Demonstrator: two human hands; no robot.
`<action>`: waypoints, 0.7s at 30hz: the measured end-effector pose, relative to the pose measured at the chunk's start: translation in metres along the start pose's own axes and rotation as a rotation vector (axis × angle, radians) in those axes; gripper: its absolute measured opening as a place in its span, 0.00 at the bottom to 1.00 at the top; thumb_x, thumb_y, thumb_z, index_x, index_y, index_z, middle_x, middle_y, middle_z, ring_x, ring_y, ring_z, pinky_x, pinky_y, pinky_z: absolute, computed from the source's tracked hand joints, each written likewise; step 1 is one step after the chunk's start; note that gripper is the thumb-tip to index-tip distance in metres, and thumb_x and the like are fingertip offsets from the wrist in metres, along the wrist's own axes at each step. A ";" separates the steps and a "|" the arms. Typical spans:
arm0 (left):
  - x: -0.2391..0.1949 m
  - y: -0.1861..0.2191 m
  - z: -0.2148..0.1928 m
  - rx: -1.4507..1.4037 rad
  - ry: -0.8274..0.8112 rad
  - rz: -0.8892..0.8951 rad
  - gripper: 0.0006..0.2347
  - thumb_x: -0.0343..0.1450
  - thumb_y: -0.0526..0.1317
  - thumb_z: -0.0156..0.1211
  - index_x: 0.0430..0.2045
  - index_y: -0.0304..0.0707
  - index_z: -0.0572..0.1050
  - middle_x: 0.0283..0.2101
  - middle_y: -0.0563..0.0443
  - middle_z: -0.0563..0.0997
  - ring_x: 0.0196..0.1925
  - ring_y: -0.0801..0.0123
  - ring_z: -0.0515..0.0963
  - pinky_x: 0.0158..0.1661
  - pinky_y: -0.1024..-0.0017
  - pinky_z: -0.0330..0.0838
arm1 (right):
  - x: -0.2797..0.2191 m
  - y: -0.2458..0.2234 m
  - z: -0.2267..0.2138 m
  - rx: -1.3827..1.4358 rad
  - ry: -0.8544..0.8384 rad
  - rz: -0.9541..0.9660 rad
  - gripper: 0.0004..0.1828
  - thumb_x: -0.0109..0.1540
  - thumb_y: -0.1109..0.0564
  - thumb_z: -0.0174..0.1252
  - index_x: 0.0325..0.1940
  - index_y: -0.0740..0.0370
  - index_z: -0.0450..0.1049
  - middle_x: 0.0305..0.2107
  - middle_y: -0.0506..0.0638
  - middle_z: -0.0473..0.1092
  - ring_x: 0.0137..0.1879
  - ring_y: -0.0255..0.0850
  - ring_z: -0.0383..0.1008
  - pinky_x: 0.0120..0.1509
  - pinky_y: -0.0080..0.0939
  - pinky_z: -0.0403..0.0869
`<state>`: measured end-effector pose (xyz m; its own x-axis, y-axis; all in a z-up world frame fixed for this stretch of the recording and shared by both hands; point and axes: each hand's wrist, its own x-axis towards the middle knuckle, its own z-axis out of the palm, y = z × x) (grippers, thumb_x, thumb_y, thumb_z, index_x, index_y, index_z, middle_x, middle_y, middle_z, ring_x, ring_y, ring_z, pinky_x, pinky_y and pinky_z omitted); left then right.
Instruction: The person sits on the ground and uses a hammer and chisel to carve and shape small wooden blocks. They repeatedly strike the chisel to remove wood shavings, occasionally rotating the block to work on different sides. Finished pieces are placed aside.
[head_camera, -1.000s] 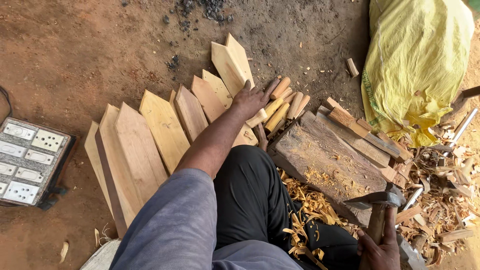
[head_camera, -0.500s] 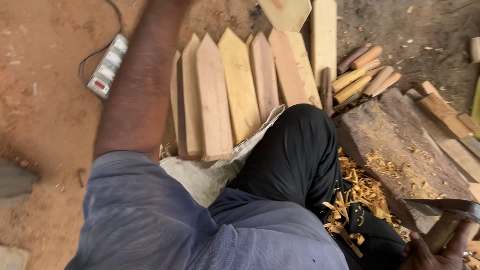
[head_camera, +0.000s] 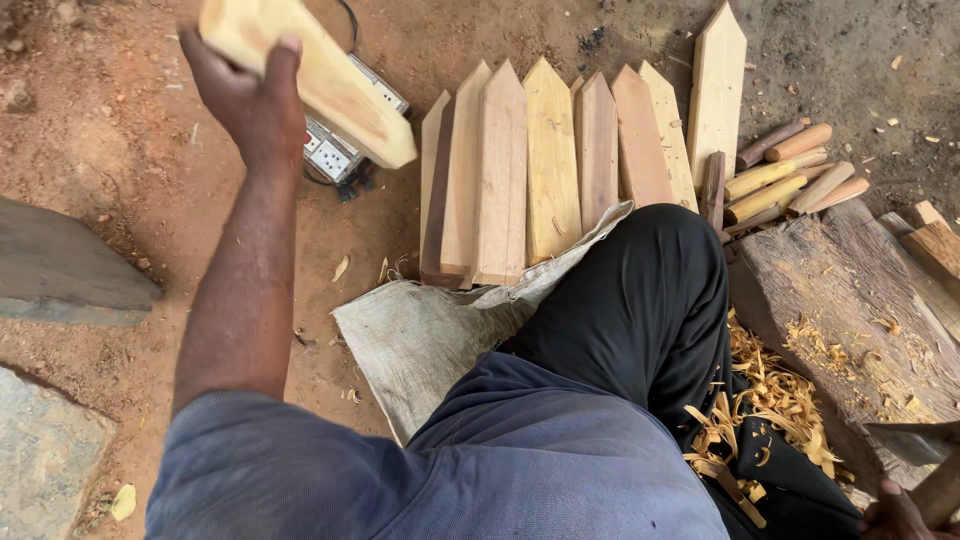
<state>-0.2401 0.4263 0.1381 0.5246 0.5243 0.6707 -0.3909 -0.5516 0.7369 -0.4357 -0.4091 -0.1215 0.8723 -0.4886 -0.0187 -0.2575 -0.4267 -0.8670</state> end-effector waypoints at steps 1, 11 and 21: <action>-0.021 -0.006 -0.014 -0.049 0.052 -0.223 0.23 0.69 0.35 0.68 0.54 0.33 0.61 0.51 0.39 0.73 0.57 0.57 0.80 0.60 0.60 0.78 | 0.002 -0.002 0.005 -0.003 -0.007 -0.007 0.34 0.71 0.65 0.63 0.78 0.66 0.54 0.27 0.62 0.70 0.28 0.46 0.73 0.31 0.43 0.73; -0.322 -0.035 -0.087 -0.450 0.070 -1.560 0.21 0.75 0.48 0.58 0.50 0.23 0.72 0.37 0.39 0.82 0.35 0.61 0.83 0.38 0.65 0.82 | 0.004 -0.011 0.023 -0.036 -0.049 -0.008 0.39 0.70 0.66 0.61 0.81 0.62 0.50 0.28 0.62 0.70 0.28 0.45 0.72 0.30 0.43 0.72; -0.174 -0.087 -0.052 0.758 -1.061 -1.288 0.25 0.78 0.56 0.48 0.43 0.26 0.78 0.36 0.38 0.83 0.32 0.59 0.83 0.38 0.60 0.80 | -0.009 -0.005 0.000 -0.052 -0.008 0.032 0.43 0.69 0.68 0.60 0.84 0.57 0.47 0.29 0.61 0.70 0.28 0.43 0.71 0.29 0.42 0.71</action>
<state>-0.3371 0.4164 -0.0382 0.5061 0.3923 -0.7681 0.8238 -0.4835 0.2959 -0.4424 -0.4023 -0.1169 0.8665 -0.4968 -0.0495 -0.3061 -0.4502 -0.8388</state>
